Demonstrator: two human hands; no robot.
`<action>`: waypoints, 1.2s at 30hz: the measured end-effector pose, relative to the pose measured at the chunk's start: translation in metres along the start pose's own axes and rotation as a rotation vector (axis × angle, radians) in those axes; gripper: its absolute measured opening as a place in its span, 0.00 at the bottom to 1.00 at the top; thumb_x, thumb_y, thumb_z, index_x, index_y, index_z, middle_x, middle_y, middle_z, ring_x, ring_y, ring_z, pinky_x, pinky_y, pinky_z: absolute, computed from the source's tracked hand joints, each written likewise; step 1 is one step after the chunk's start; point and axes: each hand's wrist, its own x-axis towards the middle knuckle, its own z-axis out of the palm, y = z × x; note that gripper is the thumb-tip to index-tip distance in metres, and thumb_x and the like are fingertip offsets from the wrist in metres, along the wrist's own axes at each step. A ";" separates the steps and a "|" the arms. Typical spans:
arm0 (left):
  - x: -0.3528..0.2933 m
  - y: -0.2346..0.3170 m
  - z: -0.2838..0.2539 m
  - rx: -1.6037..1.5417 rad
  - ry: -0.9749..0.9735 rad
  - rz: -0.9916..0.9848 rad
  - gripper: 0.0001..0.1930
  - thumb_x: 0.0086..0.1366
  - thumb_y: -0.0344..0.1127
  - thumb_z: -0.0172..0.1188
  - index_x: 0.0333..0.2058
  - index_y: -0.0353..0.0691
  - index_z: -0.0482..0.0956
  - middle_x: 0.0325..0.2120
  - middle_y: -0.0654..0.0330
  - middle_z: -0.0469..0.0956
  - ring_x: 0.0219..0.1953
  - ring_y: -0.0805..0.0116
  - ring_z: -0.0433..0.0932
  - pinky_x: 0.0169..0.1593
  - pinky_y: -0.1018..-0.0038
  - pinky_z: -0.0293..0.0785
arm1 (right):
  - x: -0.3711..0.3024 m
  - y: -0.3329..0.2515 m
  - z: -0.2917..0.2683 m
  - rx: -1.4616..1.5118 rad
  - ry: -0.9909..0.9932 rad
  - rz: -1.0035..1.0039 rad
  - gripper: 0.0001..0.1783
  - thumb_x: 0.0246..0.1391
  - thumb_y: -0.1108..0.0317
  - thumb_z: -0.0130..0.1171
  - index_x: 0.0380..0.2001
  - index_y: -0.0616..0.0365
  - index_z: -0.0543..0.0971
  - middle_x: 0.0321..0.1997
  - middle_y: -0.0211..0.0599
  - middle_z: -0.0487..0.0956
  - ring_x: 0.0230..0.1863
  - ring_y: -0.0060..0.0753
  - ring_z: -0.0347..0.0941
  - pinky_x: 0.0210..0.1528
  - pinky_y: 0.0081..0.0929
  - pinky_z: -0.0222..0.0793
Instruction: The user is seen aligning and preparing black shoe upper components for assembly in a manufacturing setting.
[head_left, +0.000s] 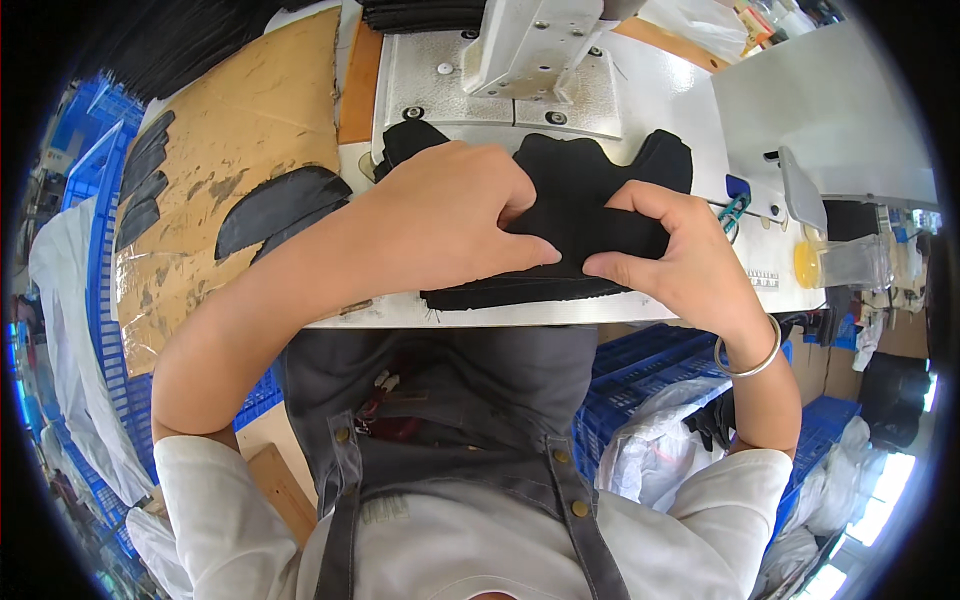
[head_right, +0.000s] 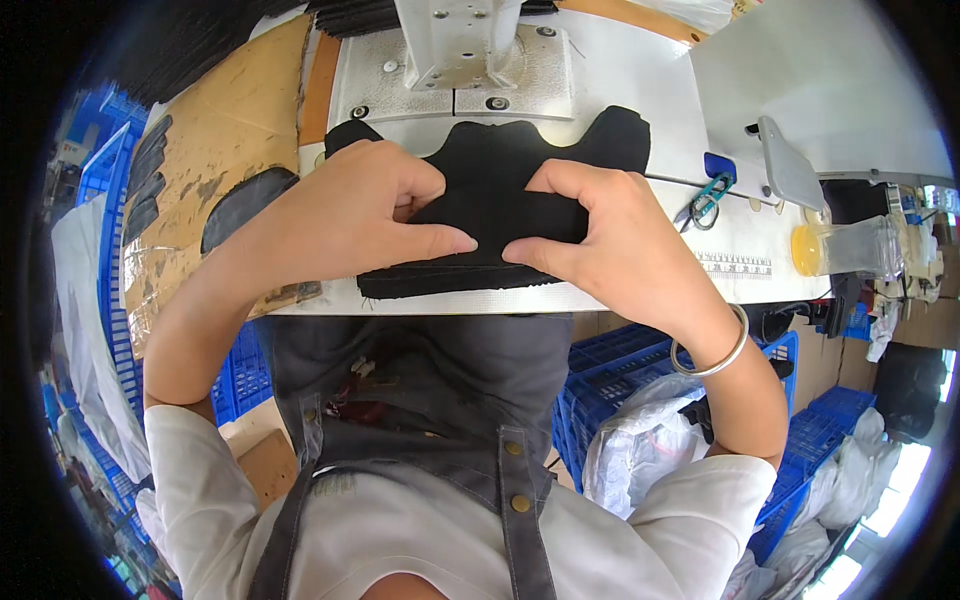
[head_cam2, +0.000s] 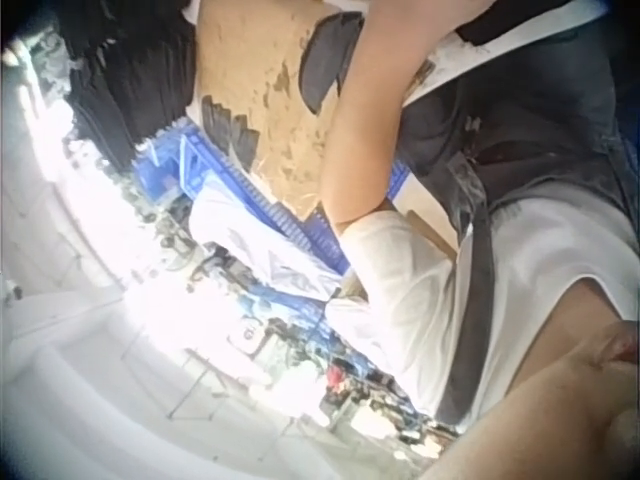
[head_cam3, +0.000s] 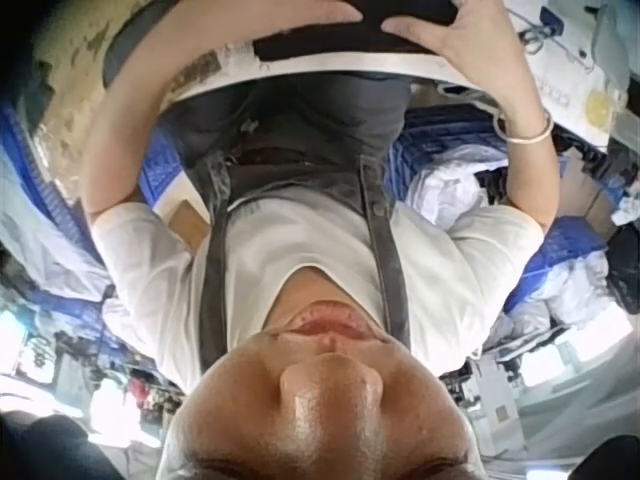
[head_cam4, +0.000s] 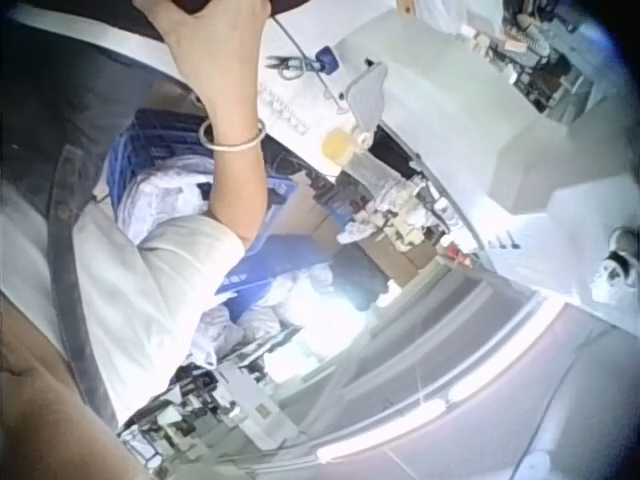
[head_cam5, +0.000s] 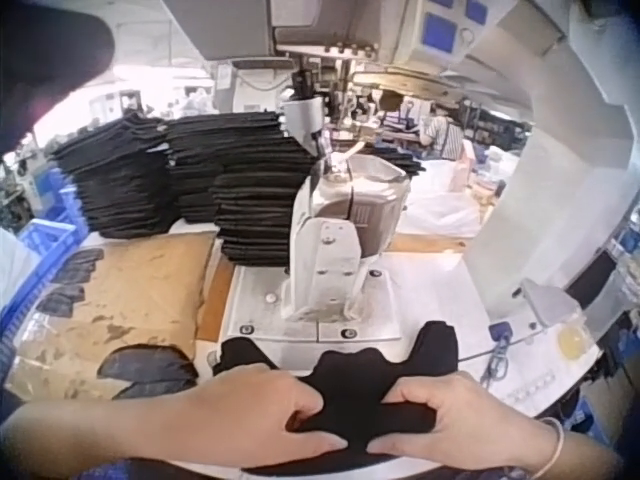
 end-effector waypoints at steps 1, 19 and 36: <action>0.000 0.000 0.000 0.006 0.007 0.016 0.28 0.54 0.47 0.66 0.13 0.33 0.60 0.09 0.56 0.54 0.14 0.70 0.52 0.20 0.68 0.52 | 0.000 0.000 0.000 -0.004 0.003 0.001 0.22 0.39 0.65 0.70 0.35 0.69 0.76 0.31 0.51 0.78 0.29 0.41 0.74 0.36 0.30 0.69; -0.004 -0.001 0.006 0.091 0.058 0.041 0.25 0.53 0.47 0.66 0.14 0.33 0.65 0.10 0.52 0.62 0.14 0.56 0.62 0.22 0.66 0.59 | 0.002 0.000 -0.001 -0.094 -0.012 -0.051 0.22 0.38 0.66 0.70 0.34 0.70 0.76 0.31 0.53 0.78 0.30 0.49 0.75 0.36 0.31 0.69; -0.012 -0.013 -0.010 0.008 -0.033 -0.009 0.16 0.55 0.42 0.66 0.22 0.33 0.77 0.13 0.57 0.74 0.17 0.67 0.74 0.23 0.73 0.67 | 0.013 -0.014 -0.006 -0.126 -0.102 -0.017 0.19 0.36 0.68 0.69 0.29 0.68 0.74 0.22 0.48 0.74 0.22 0.41 0.66 0.30 0.29 0.65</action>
